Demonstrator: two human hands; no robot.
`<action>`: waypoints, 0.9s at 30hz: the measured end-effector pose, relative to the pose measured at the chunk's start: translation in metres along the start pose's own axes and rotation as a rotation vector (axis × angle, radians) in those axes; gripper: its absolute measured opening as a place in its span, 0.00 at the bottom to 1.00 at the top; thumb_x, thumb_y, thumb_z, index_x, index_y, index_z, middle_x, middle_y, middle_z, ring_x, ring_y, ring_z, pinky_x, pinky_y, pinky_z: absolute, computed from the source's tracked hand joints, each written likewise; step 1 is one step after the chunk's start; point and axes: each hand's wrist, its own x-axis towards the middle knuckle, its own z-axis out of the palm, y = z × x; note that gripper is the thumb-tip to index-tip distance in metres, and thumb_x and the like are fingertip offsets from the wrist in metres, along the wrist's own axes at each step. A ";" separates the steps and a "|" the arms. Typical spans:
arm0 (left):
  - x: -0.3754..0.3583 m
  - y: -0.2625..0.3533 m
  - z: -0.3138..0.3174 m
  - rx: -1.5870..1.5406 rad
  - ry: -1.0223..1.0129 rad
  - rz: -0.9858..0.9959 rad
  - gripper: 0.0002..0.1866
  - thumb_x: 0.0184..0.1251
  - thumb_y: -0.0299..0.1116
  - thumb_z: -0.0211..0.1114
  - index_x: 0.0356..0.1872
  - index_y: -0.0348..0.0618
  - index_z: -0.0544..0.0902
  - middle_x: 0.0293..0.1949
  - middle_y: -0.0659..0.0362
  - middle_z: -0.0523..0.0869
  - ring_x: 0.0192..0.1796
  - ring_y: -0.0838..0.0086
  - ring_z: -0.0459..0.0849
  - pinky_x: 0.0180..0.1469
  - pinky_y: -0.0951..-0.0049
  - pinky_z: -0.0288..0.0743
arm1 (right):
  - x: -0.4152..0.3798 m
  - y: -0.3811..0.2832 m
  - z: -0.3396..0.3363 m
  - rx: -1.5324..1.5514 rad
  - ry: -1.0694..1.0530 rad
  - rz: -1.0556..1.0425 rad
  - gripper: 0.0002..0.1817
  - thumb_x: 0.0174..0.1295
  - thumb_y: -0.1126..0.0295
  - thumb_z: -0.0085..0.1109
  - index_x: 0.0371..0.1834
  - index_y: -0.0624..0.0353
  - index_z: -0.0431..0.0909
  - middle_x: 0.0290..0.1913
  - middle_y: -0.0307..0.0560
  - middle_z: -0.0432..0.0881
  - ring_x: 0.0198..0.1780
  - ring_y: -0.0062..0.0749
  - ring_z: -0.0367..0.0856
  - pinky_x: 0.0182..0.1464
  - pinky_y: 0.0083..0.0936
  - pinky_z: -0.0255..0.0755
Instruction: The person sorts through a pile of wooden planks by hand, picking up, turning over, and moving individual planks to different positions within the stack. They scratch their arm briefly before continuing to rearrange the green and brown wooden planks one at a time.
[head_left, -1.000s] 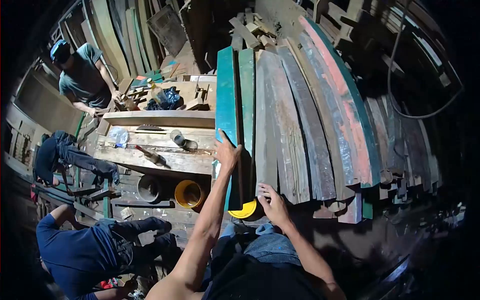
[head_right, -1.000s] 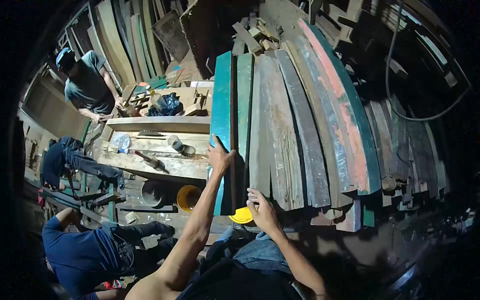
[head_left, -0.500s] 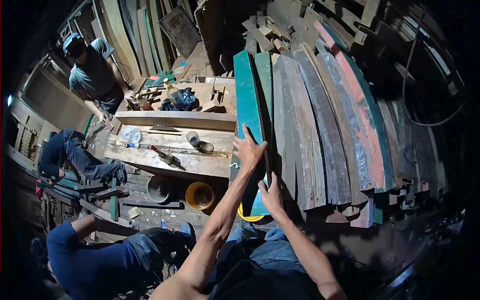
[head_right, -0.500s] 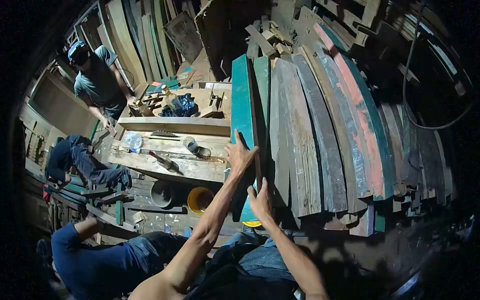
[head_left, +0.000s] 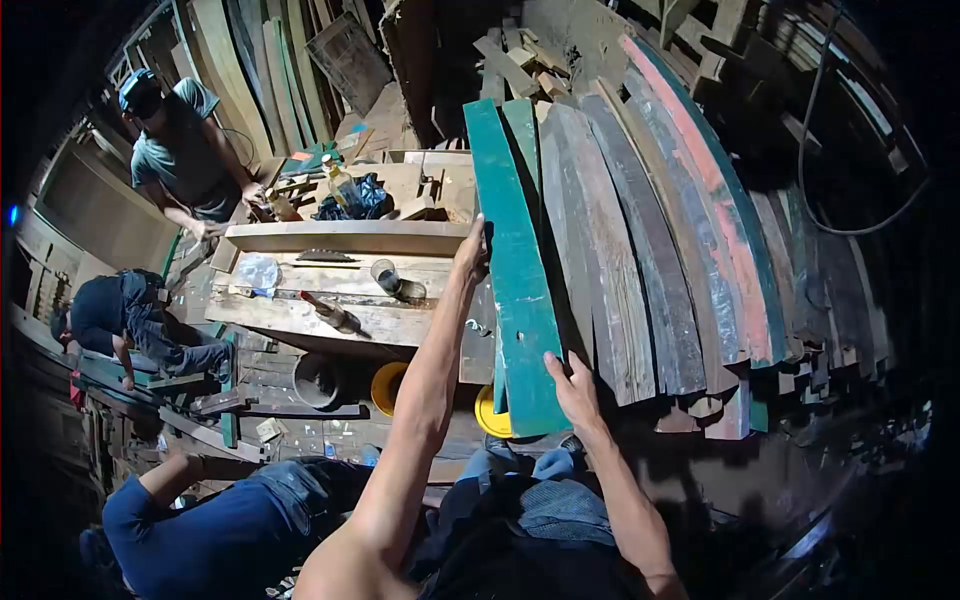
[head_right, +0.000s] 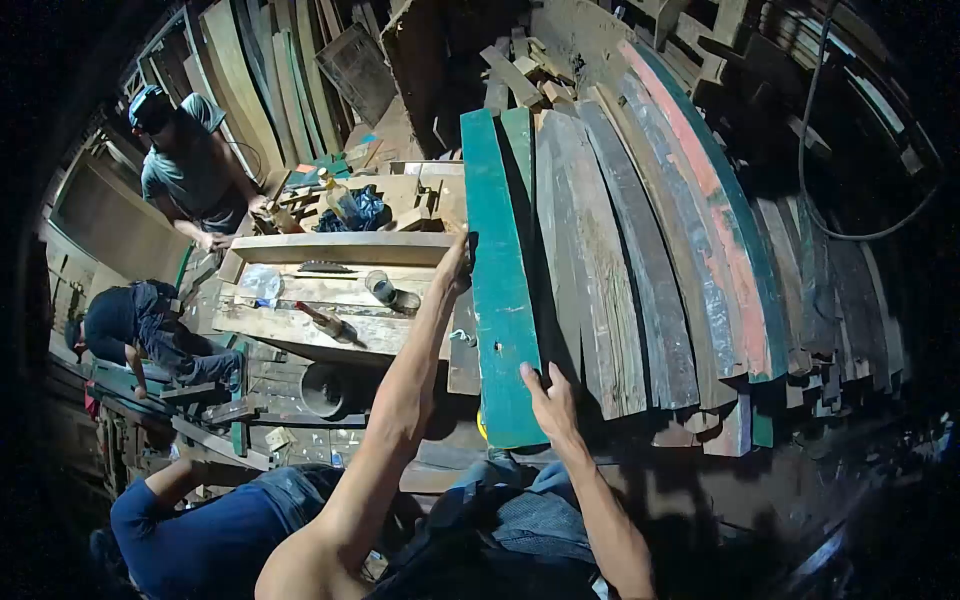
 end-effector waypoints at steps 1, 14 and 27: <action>0.029 -0.017 -0.001 -0.096 0.074 0.073 0.30 0.72 0.64 0.58 0.48 0.43 0.83 0.27 0.66 0.83 0.24 0.78 0.74 0.25 0.73 0.63 | -0.013 -0.018 -0.006 0.069 -0.069 -0.009 0.52 0.63 0.38 0.63 0.69 0.83 0.62 0.61 0.75 0.78 0.65 0.53 0.78 0.66 0.36 0.69; -0.057 -0.045 0.099 -0.055 0.147 0.043 0.38 0.61 0.61 0.72 0.49 0.27 0.85 0.41 0.54 0.88 0.38 0.72 0.85 0.38 0.71 0.77 | -0.087 0.020 -0.065 -0.240 0.225 -0.192 0.51 0.51 0.47 0.79 0.70 0.71 0.65 0.57 0.65 0.82 0.61 0.44 0.81 0.62 0.35 0.73; -0.069 -0.039 0.277 0.053 0.057 0.189 0.42 0.68 0.64 0.63 0.68 0.35 0.76 0.53 0.53 0.87 0.38 0.76 0.82 0.39 0.75 0.72 | -0.155 -0.100 -0.201 -0.588 0.571 -0.211 0.33 0.65 0.55 0.66 0.69 0.60 0.71 0.61 0.63 0.78 0.60 0.61 0.78 0.59 0.44 0.73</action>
